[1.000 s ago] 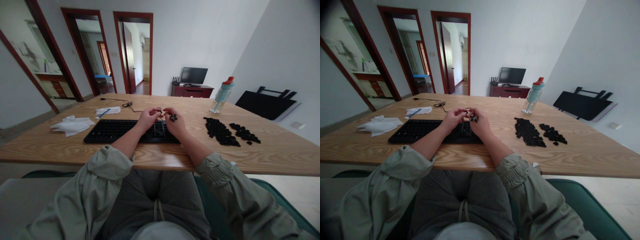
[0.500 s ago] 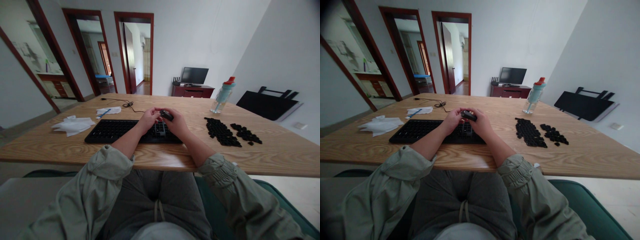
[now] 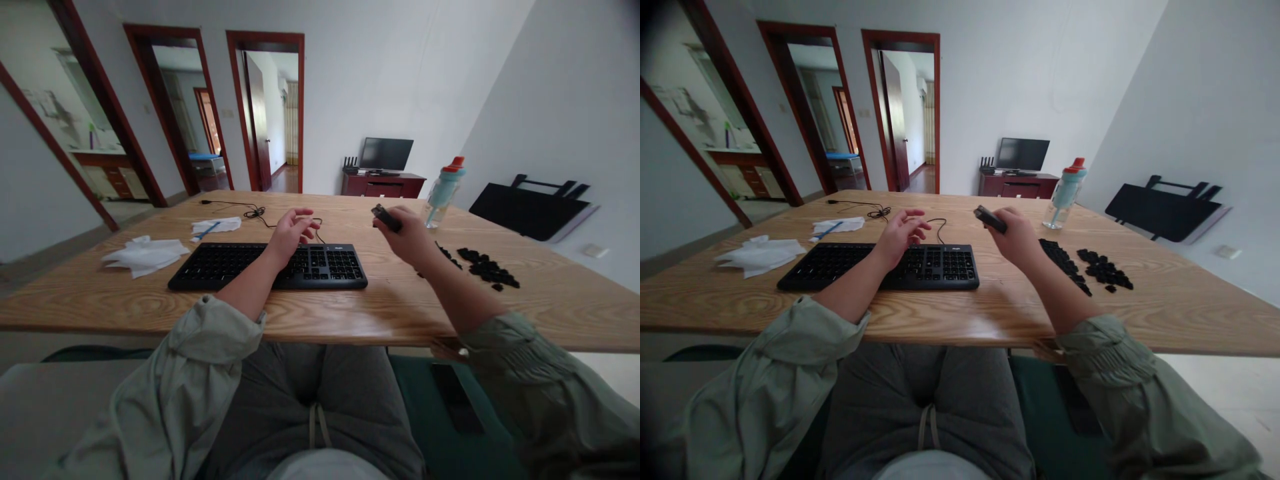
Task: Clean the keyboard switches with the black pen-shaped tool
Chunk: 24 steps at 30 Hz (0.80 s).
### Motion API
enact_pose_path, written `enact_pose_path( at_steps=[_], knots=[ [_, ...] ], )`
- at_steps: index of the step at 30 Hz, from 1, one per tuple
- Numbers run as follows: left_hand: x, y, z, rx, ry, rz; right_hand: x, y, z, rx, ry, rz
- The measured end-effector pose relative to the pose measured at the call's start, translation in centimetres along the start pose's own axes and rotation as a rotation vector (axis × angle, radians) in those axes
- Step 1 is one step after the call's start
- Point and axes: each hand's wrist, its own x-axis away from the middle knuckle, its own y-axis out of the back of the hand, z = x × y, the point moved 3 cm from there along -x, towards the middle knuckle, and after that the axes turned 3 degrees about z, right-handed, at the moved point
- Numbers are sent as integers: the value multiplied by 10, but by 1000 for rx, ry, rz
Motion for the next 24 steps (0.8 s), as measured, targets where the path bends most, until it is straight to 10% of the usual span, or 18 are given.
enact_pose_path(
  at_steps=[12,17,24],
  knots=[
    [-3,-2,6,-203,-41,46,117,169,-138,448,-544,60],
    [-4,0,11,-246,-38,49,178,185,-198,468,-790,271],
    [-3,2,12,-308,-25,30,194,167,-209,430,-900,406]
  ],
)
